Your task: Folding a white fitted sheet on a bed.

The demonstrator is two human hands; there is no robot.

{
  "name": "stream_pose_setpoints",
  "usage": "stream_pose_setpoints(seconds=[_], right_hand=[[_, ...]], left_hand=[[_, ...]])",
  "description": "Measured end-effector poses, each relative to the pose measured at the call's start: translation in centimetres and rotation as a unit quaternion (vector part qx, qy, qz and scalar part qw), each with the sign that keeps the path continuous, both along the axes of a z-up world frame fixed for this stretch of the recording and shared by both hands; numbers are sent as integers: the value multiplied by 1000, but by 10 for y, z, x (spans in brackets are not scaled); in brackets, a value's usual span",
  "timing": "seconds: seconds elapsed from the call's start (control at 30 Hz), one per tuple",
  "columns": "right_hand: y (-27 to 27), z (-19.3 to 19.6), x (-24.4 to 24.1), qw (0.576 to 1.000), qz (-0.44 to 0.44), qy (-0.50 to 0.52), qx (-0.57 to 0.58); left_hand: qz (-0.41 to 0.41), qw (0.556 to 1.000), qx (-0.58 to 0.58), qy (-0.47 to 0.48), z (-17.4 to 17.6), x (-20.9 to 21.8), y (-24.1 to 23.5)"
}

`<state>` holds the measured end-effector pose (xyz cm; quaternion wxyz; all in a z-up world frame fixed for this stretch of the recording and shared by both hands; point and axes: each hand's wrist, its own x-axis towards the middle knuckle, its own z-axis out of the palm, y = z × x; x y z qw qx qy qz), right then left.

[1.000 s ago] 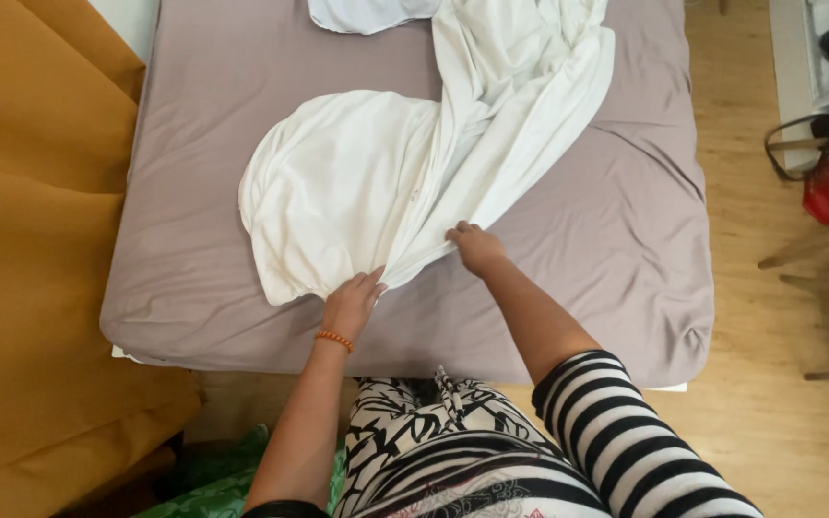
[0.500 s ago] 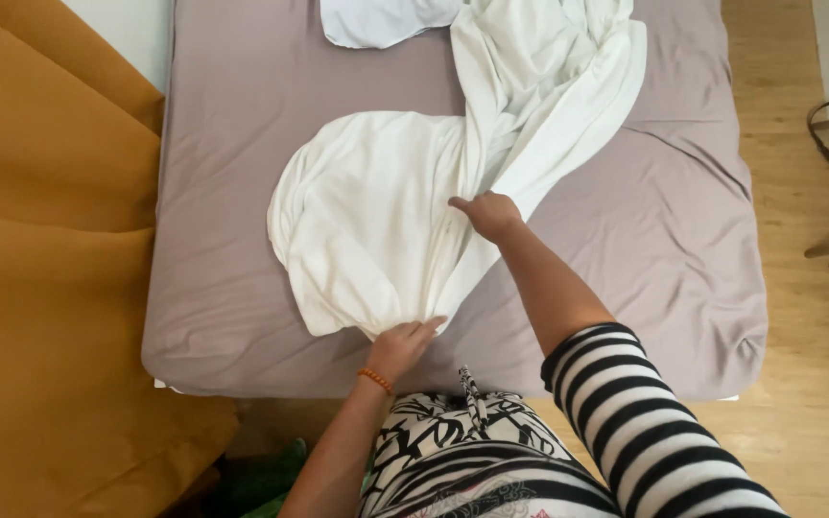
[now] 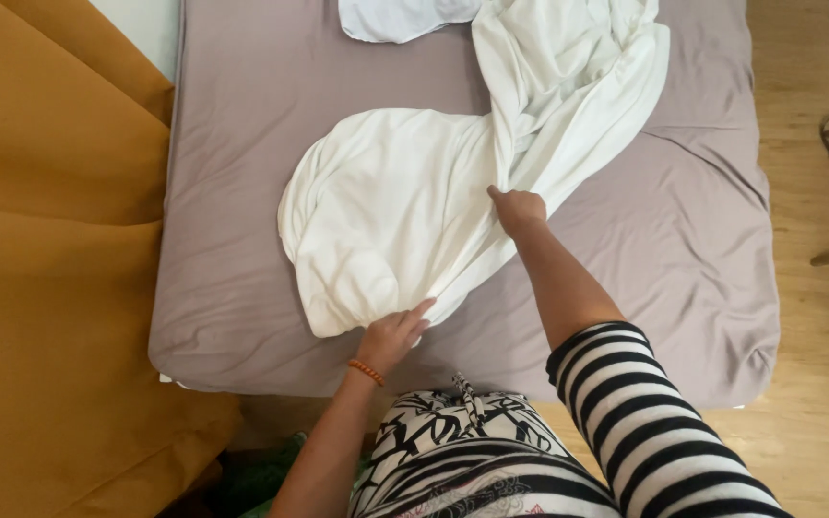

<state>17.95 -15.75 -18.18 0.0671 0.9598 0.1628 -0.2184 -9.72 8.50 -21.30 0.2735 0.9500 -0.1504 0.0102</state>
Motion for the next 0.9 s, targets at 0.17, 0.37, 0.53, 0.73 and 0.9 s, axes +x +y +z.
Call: stream_pose_setpoints(seconds=[0.17,0.37,0.53,0.73,0.9], right_hand=[[-56,-20,2,998,-40,-21,-42],[-94,14,-27,989,-102,17,-104],[-118,16,-61,981,-180,35,-70],[-139,-75,-78,971,-235,39,-16],[-129,35,-24,958,-168,-154,176]], left_hand=[[51,998,13,44,35,15,26],[107,991,20,-74,66,10,75],[173,976,75,-111,79,2,107],[303,950,65,-51,21,11,110],[380,917,89,-81,50,34,114]])
